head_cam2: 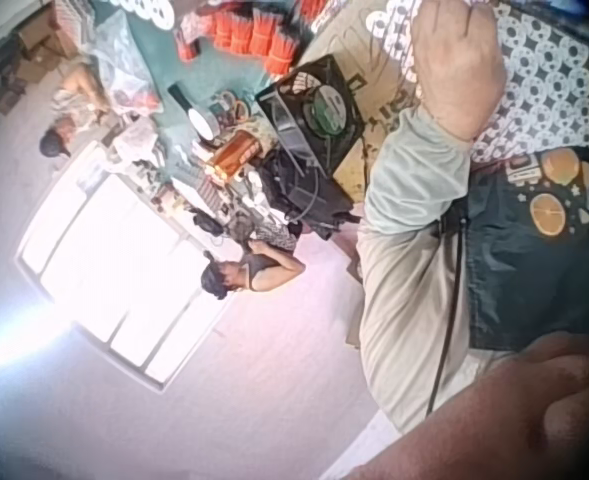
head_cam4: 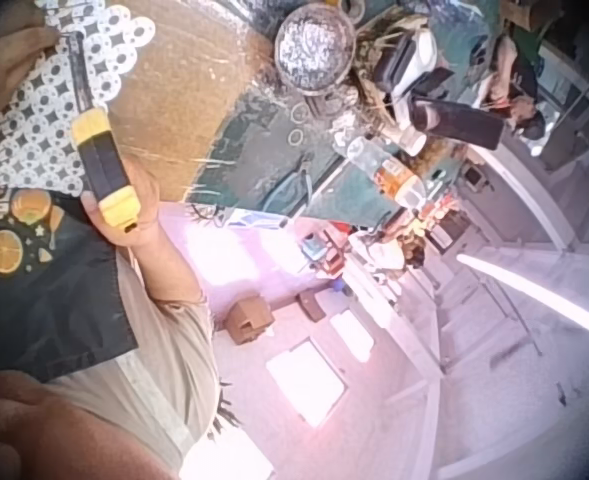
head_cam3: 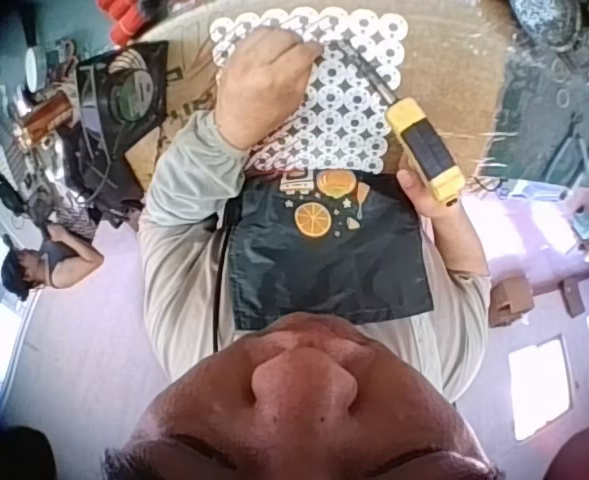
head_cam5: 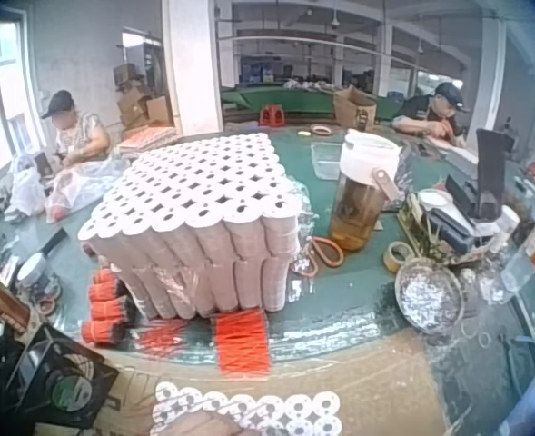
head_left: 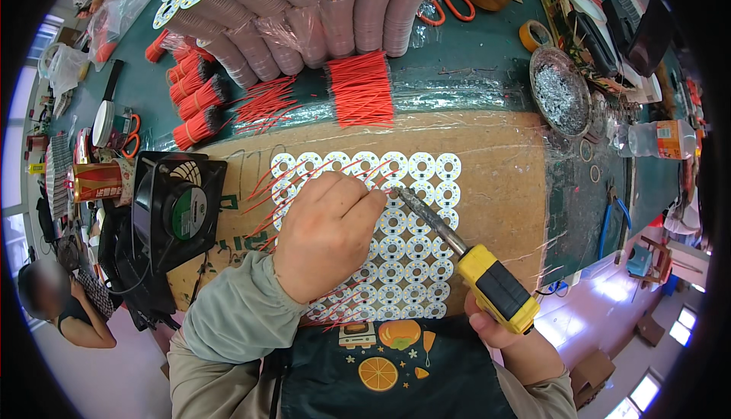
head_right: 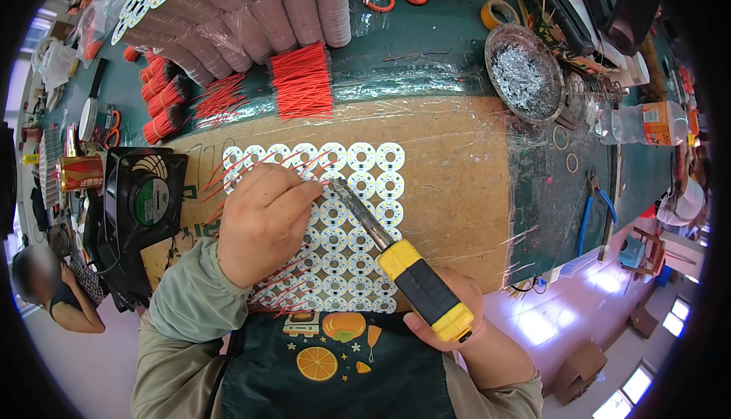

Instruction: The person solders red wires onto a grid of circular electronic components on a workbench using a soldering iron.

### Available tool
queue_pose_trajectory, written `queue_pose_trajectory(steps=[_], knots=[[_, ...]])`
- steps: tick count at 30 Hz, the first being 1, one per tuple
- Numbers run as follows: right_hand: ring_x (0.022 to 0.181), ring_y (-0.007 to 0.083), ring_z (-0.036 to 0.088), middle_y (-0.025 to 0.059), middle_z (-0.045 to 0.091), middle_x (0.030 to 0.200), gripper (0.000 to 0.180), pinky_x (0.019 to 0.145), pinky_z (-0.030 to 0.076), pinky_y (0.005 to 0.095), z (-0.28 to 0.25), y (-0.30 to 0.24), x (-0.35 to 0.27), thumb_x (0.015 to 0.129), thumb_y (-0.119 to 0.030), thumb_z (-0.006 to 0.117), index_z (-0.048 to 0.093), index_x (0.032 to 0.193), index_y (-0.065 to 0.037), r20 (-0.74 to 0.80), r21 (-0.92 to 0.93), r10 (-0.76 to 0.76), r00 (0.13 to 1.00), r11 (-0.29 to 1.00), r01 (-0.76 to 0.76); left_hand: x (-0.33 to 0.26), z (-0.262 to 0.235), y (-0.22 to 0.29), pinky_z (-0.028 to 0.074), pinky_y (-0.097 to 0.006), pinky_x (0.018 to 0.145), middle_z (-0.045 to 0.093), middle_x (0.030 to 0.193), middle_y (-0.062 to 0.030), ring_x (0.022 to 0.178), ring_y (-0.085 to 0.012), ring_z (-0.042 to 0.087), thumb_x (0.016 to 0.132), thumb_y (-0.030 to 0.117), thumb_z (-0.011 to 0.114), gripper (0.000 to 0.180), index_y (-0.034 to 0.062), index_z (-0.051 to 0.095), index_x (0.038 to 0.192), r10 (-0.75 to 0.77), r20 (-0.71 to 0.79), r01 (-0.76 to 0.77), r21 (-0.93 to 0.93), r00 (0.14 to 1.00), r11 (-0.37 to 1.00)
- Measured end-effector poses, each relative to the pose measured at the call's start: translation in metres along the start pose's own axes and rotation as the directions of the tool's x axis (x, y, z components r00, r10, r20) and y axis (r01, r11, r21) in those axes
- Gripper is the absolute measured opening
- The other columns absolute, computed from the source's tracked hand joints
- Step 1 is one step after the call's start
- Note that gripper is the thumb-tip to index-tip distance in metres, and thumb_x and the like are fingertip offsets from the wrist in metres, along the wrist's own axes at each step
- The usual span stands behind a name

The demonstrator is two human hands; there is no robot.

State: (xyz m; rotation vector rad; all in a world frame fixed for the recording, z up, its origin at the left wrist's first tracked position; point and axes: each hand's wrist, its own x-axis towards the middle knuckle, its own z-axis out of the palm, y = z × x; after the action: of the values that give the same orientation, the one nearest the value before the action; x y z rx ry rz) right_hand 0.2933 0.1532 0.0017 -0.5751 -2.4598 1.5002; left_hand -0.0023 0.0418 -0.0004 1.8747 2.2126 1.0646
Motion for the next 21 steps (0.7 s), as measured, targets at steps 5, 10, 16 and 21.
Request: queue_pose_trajectory(steps=[5, 10, 16, 21], knots=[[0.066, 0.0270, 0.062, 0.0060, 0.062, 0.078, 0.028, 0.060, 0.050, 0.0366, -0.006, -0.003, -0.005, 0.084, -0.025, 0.076, 0.064, 0.098, -0.004, 0.056, 0.245, 0.181, 0.982, 0.951, -0.189, 0.000, 0.000, 0.000, 0.051, -0.039, 0.068, 0.061, 0.082, -0.0083, 0.076, -0.0274, 0.061, 0.069, -0.006, 0.073, 0.025, 0.0022, 0.071, 0.093, 0.003, -0.010, -0.003, 0.002, 1.000, 1.000], [0.065, 0.0269, 0.060, 0.0054, 0.059, 0.075, 0.022, 0.059, 0.048, 0.0358, -0.005, -0.010, -0.006, 0.084, -0.026, 0.075, 0.062, 0.087, -0.009, 0.020, 0.317, 0.251, 0.968, 0.916, -0.245, 0.000, 0.001, 0.001, 0.051, -0.039, 0.071, 0.061, 0.083, -0.0074, 0.079, -0.0275, 0.061, 0.070, -0.005, 0.074, 0.024, 0.0030, 0.071, 0.092, -0.011, -0.020, 0.011, 0.020, 1.000, 1.000], [0.067, 0.0288, 0.061, 0.0044, 0.059, 0.074, 0.027, 0.060, 0.048, 0.0370, -0.010, -0.008, -0.014, 0.085, -0.035, 0.072, 0.058, 0.079, -0.013, 0.080, 0.160, 0.248, 0.966, 0.953, -0.258, 0.003, -0.003, 0.008, 0.050, -0.038, 0.074, 0.062, 0.086, -0.0069, 0.082, -0.0268, 0.062, 0.070, -0.004, 0.073, 0.024, 0.0032, 0.071, 0.093, 0.034, -0.050, -0.033, 0.030, 0.998, 0.999], [0.070, 0.0288, 0.063, 0.0039, 0.061, 0.078, 0.026, 0.062, 0.050, 0.0373, -0.010, -0.009, -0.017, 0.085, -0.035, 0.073, 0.062, 0.086, -0.012, 0.085, 0.140, 0.224, 0.971, 0.962, -0.234, -0.001, 0.002, 0.004, 0.051, -0.038, 0.074, 0.062, 0.086, -0.0073, 0.082, -0.0264, 0.062, 0.069, -0.004, 0.072, 0.027, 0.0024, 0.070, 0.095, 0.074, 0.014, -0.074, -0.023, 0.997, 0.997]])
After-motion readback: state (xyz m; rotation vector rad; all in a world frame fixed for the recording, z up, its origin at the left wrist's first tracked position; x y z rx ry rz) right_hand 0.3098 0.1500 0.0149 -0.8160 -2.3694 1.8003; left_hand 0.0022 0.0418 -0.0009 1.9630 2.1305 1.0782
